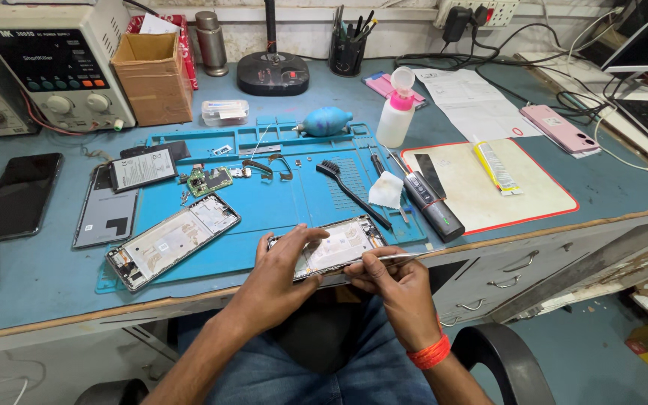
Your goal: The person pries open the frame of a disassembled smartphone on a blue repair mat using a thin pry tool, then holds the frame and scrapes old adhesive residue from its inner edges with a handheld scraping tool, working around the frame perimeter.
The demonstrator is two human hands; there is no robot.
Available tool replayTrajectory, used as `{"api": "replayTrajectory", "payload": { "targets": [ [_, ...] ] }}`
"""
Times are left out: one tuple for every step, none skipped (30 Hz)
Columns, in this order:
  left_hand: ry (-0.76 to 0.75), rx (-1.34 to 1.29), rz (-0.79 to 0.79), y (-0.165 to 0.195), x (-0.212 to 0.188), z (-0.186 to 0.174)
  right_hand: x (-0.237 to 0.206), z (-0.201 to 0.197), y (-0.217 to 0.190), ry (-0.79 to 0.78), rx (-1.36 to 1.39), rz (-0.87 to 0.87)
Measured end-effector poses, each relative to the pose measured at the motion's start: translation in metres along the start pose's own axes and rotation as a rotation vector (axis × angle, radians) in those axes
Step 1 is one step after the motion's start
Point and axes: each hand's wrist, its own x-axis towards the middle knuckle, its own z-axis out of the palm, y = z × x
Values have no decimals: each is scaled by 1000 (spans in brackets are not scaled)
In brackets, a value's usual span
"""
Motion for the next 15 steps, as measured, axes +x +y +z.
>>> {"api": "replayTrajectory", "payload": {
  "targets": [
    [-2,-6,-10,1,-1,-1,-1,0,-1,12,-7,-10],
    [-2,-12,-20,3,-1,-1,-2,-2,-3,66,0,-42],
    [1,-16,-31,4,-1,-1,-2,-3,-6,117,8,-74],
    [21,-10,-19,4,-2,-1,-3,-4,-8,167,14,-104],
    [39,-5,-8,5,-2,-1,-4,-5,-11,140,13,-112],
    [56,-1,4,6,-2,1,-4,-6,-15,115,11,-120],
    [73,20,27,6,-3,2,-5,-7,-18,91,8,-127],
    [92,42,51,7,-3,3,-7,-7,-20,74,-54,-132],
    [113,66,74,7,-4,4,-8,-7,-22,54,-114,-138],
    [106,62,64,7,-4,4,-10,-5,-23,34,-174,-144],
    [100,57,55,7,-4,4,-11,-4,-23,18,-172,-156],
    [92,51,45,7,-5,4,-12,-2,-23,3,-170,-168],
    [92,44,40,7,-5,3,-14,0,-22,-11,-168,-179],
    [92,37,35,8,-5,3,-15,1,-22,-4,-183,-172],
    [93,31,31,8,-5,2,-15,3,-21,2,-198,-167]
  ]
}}
